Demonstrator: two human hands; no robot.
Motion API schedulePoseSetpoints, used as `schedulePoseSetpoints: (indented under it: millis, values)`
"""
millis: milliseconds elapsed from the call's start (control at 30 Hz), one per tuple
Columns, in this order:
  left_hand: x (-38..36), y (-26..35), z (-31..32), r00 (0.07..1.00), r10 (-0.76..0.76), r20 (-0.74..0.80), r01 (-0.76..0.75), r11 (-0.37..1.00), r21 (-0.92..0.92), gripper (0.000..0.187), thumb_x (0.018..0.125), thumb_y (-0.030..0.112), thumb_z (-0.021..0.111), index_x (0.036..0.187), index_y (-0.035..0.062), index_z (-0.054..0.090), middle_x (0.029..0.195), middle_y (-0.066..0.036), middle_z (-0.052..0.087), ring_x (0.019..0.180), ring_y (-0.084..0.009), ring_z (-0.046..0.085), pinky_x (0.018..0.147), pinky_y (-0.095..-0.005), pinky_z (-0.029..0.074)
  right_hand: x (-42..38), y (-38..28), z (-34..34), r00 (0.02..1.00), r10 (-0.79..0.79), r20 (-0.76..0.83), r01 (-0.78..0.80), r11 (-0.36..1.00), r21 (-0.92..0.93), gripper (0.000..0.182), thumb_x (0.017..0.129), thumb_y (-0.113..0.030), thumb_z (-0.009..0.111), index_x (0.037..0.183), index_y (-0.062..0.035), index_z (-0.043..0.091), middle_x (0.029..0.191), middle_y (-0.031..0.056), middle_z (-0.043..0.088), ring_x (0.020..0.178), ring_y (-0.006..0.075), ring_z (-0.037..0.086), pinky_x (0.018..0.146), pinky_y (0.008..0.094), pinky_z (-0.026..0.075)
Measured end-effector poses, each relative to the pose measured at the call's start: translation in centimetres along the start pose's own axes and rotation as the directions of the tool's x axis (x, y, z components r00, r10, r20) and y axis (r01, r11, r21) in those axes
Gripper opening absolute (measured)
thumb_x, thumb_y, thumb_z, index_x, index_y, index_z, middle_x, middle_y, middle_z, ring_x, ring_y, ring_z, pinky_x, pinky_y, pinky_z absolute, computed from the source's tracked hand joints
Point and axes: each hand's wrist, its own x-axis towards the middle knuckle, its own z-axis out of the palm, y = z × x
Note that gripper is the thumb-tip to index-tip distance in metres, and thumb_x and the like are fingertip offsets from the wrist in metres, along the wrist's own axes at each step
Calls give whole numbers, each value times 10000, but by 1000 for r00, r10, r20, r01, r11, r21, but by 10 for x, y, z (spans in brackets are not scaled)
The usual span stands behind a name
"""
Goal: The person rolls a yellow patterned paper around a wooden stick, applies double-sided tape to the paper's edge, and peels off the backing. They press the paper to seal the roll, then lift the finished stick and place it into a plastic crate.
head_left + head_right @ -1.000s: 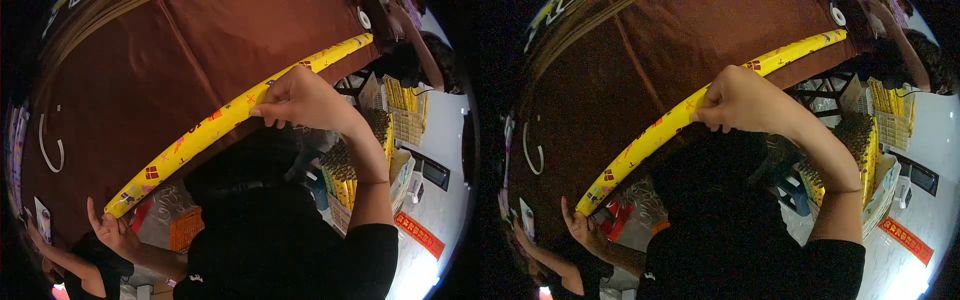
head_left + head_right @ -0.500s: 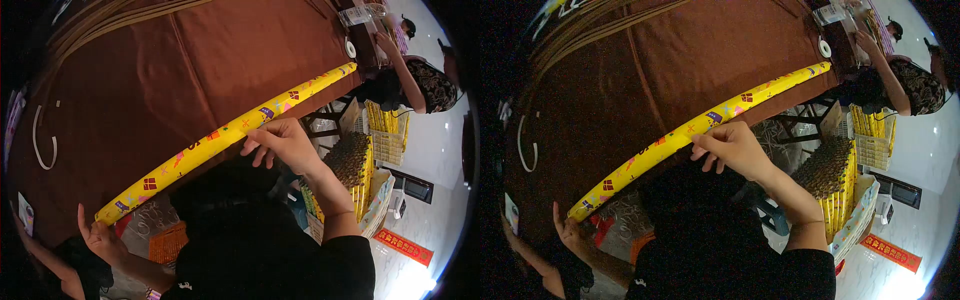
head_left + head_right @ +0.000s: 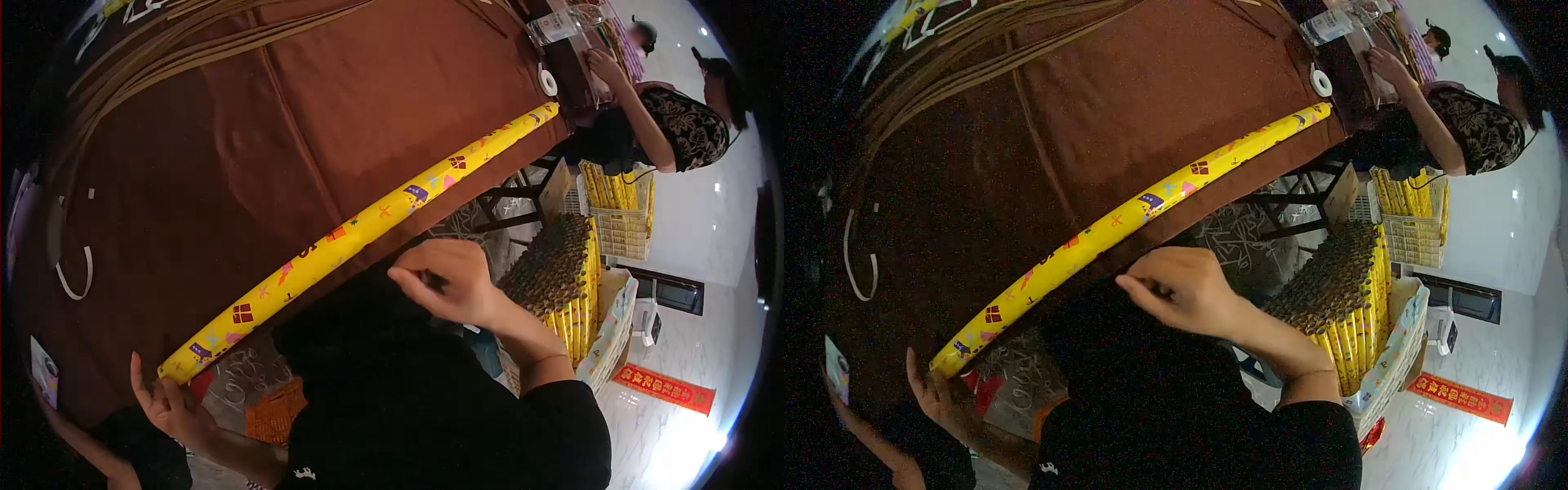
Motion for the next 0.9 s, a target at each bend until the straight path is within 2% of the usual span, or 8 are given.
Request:
schedulePoseSetpoints:
  millis: [67, 167, 367, 633, 733, 833, 867, 900]
  values:
    - [0, 1, 5, 1000, 0, -18, 0, 1000, 26, 530, 942, 66, 582, 1418, -22, 366, 614, 82, 337, 546, -4, 256, 534, -160, 240, 0, 6, 5, 901, -406, -153, 374, 905, -201, 373, 815, -148, 709, 1108, 58, 604, 1105, 194, 656, 998, 373, 641, 837, 401, 532]
    - [1, 0, 6, 997, 72, -16, -72, 997, 17, 525, 961, 98, 559, 1427, -10, 344, 617, 77, 340, 551, -10, 257, 530, -162, 235, 12, 24, 16, 934, -353, -56, 288, 837, -466, 851, 817, -526, 636, 1432, -14, 348, 1493, 175, 345, 1388, 329, 329, 1127, 482, 251]
    - [9, -15, -12, 960, 243, 138, -271, 929, 251, 502, 985, 119, 521, 1436, 9, 329, 620, 57, 358, 542, -8, 258, 507, -161, 217, 7, 87, -26, 978, -204, 36, 170, 691, -703, 1079, 780, -801, 332, 1457, 37, 277, 1510, 204, 305, 1417, 335, 270, 1155, 514, 86]
    - [0, 5, 10, 997, 72, 8, -72, 993, 89, 489, 998, 104, 491, 1449, 31, 314, 629, 51, 390, 454, 1, 230, 420, -173, 197, 1, 235, -167, 944, -267, -193, 48, 691, -722, 823, 918, -660, 326, 1505, -91, 229, 1532, 136, 291, 1416, 301, 273, 1157, 478, 147]
    - [-1, 9, 12, 997, 35, 63, -33, 999, -37, 526, 957, 62, 526, 1438, 9, 321, 638, 61, 388, 479, 2, 248, 451, -168, 209, -3, 280, -217, 958, -114, -264, -129, 650, -749, 708, 927, -427, 535, 1474, -52, 289, 1501, 193, 317, 1372, 392, 303, 1140, 473, 206]
    - [14, -24, -32, 931, 254, 262, -338, 871, 357, 522, 922, 48, 551, 1411, 3, 375, 661, 65, 435, 516, 5, 307, 476, -159, 244, 17, 245, -208, 873, -416, -254, 148, 724, -674, 799, 915, -621, 433, 1497, -96, 276, 1529, 153, 295, 1413, 367, 249, 1146, 491, 184]
    - [-7, 49, 29, 999, -51, -17, 54, 950, 306, 520, 904, 45, 576, 1396, 10, 413, 668, 76, 431, 533, 8, 325, 479, -154, 248, 21, 242, -195, 899, -412, -150, 209, 704, -679, 839, 896, -693, 369, 1495, -109, 292, 1534, 123, 297, 1410, 348, 268, 1144, 520, 183]
    - [-2, 22, 3, 991, 0, 136, 7, 999, -52, 551, 899, -2, 591, 1409, -16, 383, 667, 38, 516, 485, -3, 336, 429, -174, 284, 25, 218, -179, 937, -349, -10, 280, 768, -576, 870, 865, -740, 350, 1467, -111, 354, 1503, 114, 355, 1399, 340, 295, 1147, 532, 182]
